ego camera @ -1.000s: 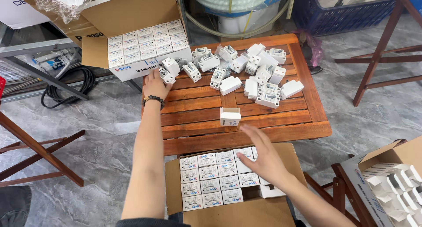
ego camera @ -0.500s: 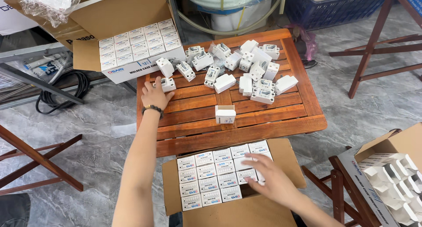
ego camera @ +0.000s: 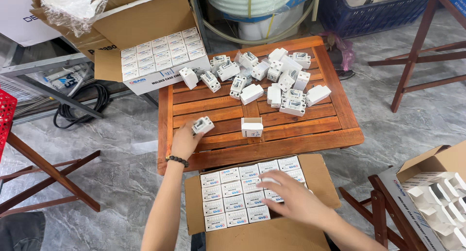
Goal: The person handles several circuit breakers by picking them up from a table, turning them over, and placing them into cardboard dividers in a box.
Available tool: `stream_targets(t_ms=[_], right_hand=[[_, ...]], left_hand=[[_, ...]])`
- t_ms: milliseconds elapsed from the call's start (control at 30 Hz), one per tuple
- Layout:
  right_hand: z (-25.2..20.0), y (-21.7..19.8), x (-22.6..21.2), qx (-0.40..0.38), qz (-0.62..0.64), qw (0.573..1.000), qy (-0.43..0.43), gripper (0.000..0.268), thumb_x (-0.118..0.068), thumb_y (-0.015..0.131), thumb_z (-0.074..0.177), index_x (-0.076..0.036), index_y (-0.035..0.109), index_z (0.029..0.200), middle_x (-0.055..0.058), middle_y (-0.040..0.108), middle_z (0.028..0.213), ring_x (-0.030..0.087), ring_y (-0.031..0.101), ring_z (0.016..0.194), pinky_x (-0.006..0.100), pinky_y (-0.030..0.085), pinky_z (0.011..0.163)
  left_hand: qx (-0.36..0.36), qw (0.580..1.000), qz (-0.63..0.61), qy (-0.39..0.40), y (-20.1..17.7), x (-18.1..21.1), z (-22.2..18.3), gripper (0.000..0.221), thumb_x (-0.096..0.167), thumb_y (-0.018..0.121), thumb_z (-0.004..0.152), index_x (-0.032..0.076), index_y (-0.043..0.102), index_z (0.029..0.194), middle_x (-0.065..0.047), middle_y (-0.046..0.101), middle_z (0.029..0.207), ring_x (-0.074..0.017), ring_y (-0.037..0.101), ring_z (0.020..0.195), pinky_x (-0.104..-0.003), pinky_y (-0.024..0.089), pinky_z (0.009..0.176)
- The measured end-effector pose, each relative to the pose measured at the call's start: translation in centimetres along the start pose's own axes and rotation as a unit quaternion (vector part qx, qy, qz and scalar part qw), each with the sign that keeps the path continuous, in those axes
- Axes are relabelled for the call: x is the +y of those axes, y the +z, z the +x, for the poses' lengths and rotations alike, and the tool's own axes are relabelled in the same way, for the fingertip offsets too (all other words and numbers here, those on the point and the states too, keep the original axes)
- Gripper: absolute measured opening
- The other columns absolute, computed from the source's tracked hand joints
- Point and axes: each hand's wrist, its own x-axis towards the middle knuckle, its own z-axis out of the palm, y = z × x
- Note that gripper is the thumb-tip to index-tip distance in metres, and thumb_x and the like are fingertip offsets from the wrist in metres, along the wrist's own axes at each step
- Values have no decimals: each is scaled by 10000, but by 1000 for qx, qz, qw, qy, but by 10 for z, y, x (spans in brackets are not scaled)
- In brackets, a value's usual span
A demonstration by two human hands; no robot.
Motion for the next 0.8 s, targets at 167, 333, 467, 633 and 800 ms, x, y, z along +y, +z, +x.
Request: stream_targets(t_ms=[167,333,467,633,800], right_hand=[[73,-66,-38,61,-24,997,-30,381,-239,720,946,-101,688,1300,167,652,1287,404,590,1294,531,519,1023],[120,-133,-67,62,24,990,126,631,-285,767,892,-27,591,1440,290,602,1400,510,589,1288,603,494,1051],[115,-140,-60,116,78,977,164,739,-216,848,797,-59,577,1466,272,595,1420,491,569,1316,539,514,1054],[100,-116,-31,190,320,910,180,1061,-46,910,669,-141,404,1596,202,540,1494,348,615,1302,448,600,962],[94,-99,-7,217,378,890,131,1006,-3,948,602,-89,527,1512,195,637,1398,291,693,1162,400,652,846]], left_hand=[[36,991,-127,23,-38,66,-30,596,351,828,890,122,629,1404,-215,660,1229,-417,659,1205,-480,598,950],[66,956,-271,92,-106,154,-54,530,222,792,925,36,622,1391,-264,615,1268,-478,622,1227,-515,599,937],[114,934,-316,121,-129,197,-85,580,199,839,857,21,625,1366,-283,611,1291,-475,624,1238,-478,596,954],[95,882,-448,110,-99,211,-112,593,202,896,783,9,656,1291,-222,640,1207,-360,658,1209,-442,609,928],[58,818,-561,114,-55,200,-117,583,77,908,761,40,650,1283,-132,610,1232,-248,616,1142,-325,634,887]])
